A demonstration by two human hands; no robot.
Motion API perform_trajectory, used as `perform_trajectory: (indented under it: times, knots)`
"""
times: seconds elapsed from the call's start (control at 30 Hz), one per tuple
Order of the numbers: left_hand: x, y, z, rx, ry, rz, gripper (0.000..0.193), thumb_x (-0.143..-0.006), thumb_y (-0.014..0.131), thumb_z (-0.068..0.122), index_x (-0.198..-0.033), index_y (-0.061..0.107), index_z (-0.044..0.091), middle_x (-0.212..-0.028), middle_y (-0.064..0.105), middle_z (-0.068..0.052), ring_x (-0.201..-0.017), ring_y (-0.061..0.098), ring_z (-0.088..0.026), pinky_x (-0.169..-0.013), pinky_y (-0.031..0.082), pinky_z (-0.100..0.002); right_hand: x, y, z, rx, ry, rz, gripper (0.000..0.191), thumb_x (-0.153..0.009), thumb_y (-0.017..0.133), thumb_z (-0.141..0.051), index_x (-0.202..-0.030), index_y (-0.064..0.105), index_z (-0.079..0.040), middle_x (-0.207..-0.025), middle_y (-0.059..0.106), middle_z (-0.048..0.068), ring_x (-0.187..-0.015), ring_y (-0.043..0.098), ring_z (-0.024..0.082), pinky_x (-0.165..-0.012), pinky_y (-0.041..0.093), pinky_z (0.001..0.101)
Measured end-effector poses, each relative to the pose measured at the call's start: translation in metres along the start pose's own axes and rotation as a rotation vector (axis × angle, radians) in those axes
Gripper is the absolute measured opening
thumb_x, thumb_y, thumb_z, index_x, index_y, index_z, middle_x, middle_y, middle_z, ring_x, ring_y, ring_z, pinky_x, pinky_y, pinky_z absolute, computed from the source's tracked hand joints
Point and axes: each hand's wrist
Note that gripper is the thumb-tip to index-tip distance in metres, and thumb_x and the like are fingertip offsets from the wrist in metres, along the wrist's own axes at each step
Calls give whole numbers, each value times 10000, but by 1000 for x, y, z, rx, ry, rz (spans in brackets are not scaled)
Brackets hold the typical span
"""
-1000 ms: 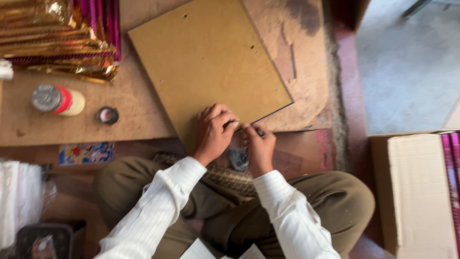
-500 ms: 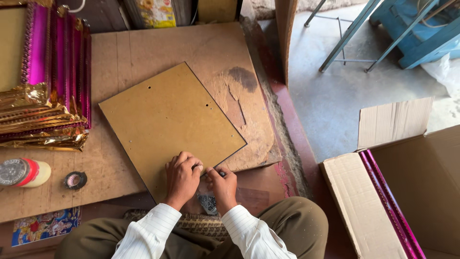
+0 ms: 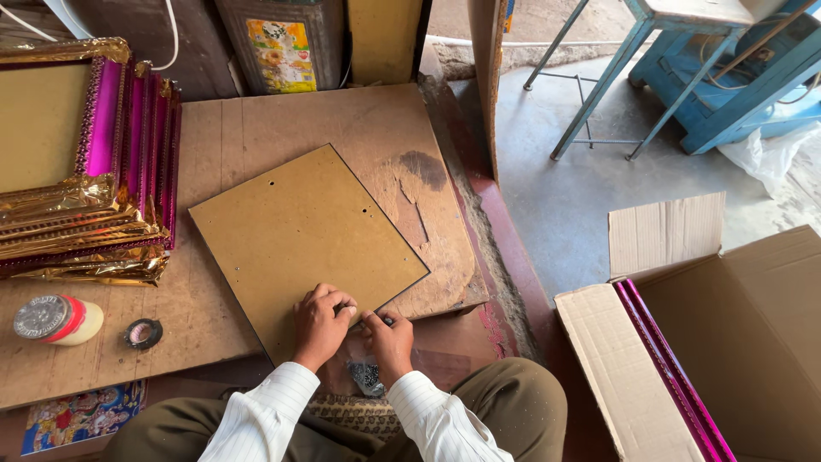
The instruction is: The person sits on the floor and uses a screwdriver to fasten screws into the back of a picture frame. They repeatedly tighten screws at multiple points along the frame's edges, occasionally lifting and rotating the frame to access different areas.
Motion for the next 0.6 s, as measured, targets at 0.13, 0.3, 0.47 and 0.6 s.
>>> perform_trajectory:
  times: [0.13, 0.3, 0.47, 0.6]
  knots:
    - [2, -3, 4, -36, 31, 1, 51, -772, 779, 159, -805, 743, 144, -967, 669, -7, -993, 622, -267, -870, 423, -458, 1, 0, -3, 24, -24, -11, 164, -899, 740, -135, -856, 712, 20, -663, 663, 57, -510, 547, 106, -478, 432, 264]
    - [5, -3, 10, -45, 79, 53, 68, -765, 771, 167, -807, 735, 127, -979, 661, -23, -999, 609, -285, -877, 416, -469, 2, 2, -7, 2, -23, -17, 175, -897, 753, -143, -863, 717, 24, -657, 665, 43, -529, 562, 105, -487, 431, 264]
    - [12, 1, 7, 67, 183, 124, 87, -807, 766, 145, -840, 711, 86, -950, 662, -77, -956, 624, -329, -846, 452, -459, 5, -8, -7, 138, -256, 179, 249, -862, 802, -199, -815, 752, 41, -677, 652, 48, -580, 543, 114, -497, 446, 304]
    - [22, 3, 0, 146, 145, 112, 78, -789, 763, 61, -853, 729, 90, -953, 693, -46, -961, 648, -300, -876, 471, -441, 13, -16, -11, 394, -422, 295, 209, -802, 836, -173, -849, 769, 19, -716, 741, 64, -644, 639, 103, -622, 536, 294]
Point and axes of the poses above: each hand's wrist, its own x-axis away from the middle knuckle, its own y-axis out of the palm, z = x × y
